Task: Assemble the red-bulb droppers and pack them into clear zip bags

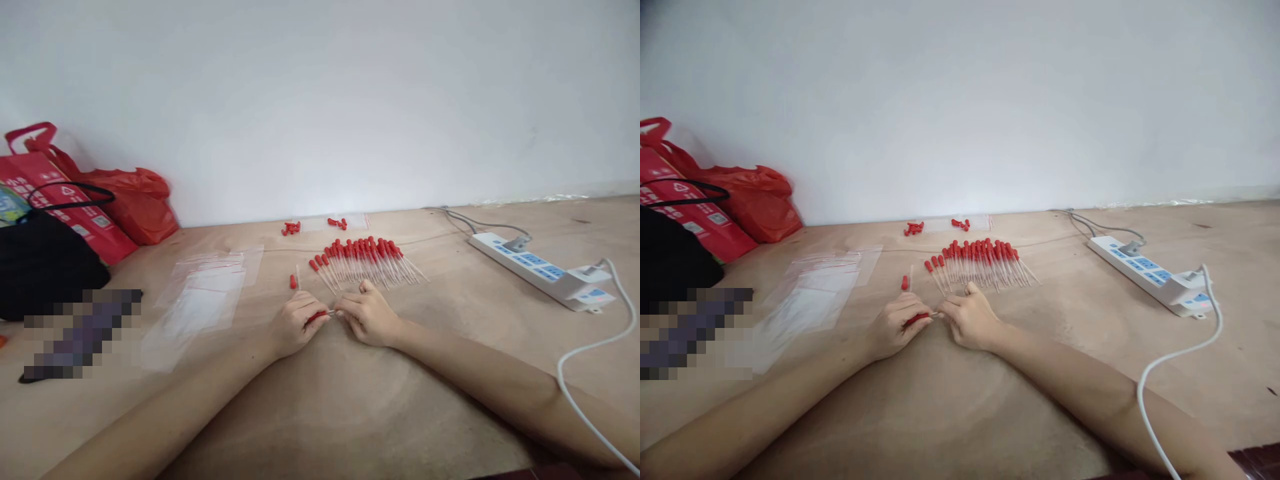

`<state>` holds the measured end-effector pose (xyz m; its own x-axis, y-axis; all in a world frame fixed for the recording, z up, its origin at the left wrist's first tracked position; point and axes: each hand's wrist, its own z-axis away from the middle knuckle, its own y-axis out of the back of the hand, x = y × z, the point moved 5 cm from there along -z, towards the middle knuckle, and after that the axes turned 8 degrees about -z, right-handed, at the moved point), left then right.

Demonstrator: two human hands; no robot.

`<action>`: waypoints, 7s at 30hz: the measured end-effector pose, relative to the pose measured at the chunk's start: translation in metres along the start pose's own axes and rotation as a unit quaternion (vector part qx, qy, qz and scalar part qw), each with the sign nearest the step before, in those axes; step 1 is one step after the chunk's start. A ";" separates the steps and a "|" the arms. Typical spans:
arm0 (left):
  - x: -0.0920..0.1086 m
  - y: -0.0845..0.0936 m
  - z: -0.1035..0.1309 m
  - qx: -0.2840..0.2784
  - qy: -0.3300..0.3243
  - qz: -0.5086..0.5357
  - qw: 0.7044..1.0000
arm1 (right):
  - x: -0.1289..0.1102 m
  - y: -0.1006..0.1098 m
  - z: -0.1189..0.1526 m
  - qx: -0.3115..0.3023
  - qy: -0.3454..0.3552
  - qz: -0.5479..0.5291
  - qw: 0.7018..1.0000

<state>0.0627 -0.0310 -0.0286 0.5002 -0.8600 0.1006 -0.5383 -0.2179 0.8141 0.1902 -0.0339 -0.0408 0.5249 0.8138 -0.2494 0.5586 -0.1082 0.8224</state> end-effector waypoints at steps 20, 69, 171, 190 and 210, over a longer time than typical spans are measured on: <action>-0.046 0.021 0.008 0.083 0.186 -0.127 0.971 | 0.034 0.019 -0.019 0.054 -0.188 0.025 0.980; -0.064 0.008 0.014 -0.014 0.227 -0.053 0.972 | 0.029 -0.008 -0.014 0.060 -0.140 -0.007 0.988; -0.006 -0.002 -0.004 -0.057 0.008 -0.034 0.998 | 0.005 -0.001 -0.004 -0.038 -0.066 0.006 0.997; -0.063 -0.008 0.020 -0.247 0.344 -0.205 0.882 | 0.088 0.020 -0.042 0.118 -0.409 0.071 0.902; -0.059 0.016 0.032 -0.121 0.293 -0.279 0.906 | 0.040 0.015 0.002 0.096 -0.193 0.112 0.970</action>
<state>0.0028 0.0013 -0.0397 0.9617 -0.2384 -0.1354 0.0375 -0.3747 0.9264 0.2204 -0.0043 -0.0393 0.8269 0.4880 -0.2793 0.4934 -0.3915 0.7767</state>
